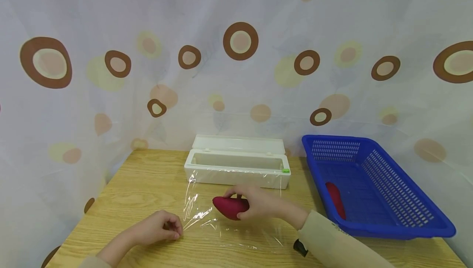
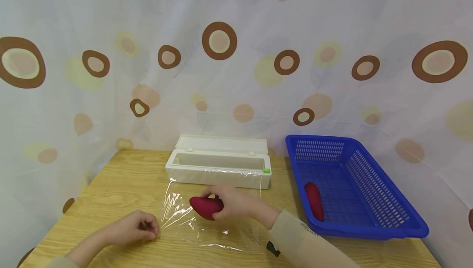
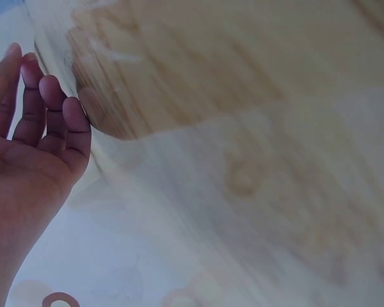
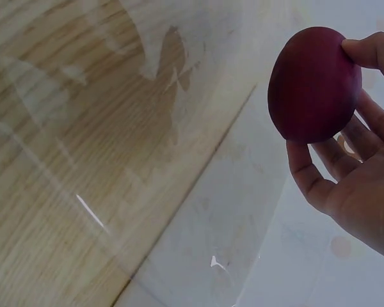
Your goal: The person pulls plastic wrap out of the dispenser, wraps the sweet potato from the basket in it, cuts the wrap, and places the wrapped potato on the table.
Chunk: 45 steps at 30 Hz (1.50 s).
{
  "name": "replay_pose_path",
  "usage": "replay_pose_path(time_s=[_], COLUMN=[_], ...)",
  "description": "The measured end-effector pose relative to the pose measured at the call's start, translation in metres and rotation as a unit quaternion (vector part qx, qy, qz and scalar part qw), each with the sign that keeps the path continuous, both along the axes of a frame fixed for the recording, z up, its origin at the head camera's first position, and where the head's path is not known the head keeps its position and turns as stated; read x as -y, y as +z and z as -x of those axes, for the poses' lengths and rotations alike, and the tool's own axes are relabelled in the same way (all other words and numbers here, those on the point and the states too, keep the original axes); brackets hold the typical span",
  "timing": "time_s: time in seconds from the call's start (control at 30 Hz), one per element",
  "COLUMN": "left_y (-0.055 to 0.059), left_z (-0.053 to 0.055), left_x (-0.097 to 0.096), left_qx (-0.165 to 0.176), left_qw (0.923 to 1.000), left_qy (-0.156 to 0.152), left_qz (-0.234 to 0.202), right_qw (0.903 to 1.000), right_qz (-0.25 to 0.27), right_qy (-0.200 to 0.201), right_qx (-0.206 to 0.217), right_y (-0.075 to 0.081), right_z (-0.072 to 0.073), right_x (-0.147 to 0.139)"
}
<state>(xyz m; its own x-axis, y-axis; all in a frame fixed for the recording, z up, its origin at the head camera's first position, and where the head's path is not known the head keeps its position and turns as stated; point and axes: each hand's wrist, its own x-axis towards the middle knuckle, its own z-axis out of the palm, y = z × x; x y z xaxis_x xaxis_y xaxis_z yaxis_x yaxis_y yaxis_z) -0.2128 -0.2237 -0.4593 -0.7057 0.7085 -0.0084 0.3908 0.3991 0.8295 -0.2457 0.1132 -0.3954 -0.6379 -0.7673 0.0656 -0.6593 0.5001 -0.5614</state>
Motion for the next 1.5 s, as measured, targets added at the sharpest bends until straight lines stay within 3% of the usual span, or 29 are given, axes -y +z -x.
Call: replay_pose_path(time_s=[0.43,0.73,1.1,1.23,1.5], left_y=[0.002,0.005,0.004,0.002,-0.001], left_z=[-0.001,-0.002,-0.003,-0.002,0.0], left_x=[-0.001,-0.001,0.0,0.0,0.0], left_qx=[0.004,0.008,0.006,0.007,0.002], left_qw=[0.9999,0.9998,0.9998,0.9997,0.9997], left_qy=[0.008,0.012,0.015,0.02,0.018], left_qz=[0.009,0.011,0.014,0.015,0.015], right_qw=[0.9992,0.9977,0.9968,0.9973,0.9968], right_qz=[-0.037,-0.065,-0.074,-0.071,-0.052], right_qy=[0.005,0.018,0.018,0.01,-0.027], right_qx=[0.015,-0.014,-0.024,-0.021,-0.055], right_y=[-0.022,-0.031,-0.03,-0.028,-0.022], right_z=[-0.004,-0.001,-0.002,-0.003,-0.011], right_x=[0.004,0.005,0.001,-0.004,-0.023])
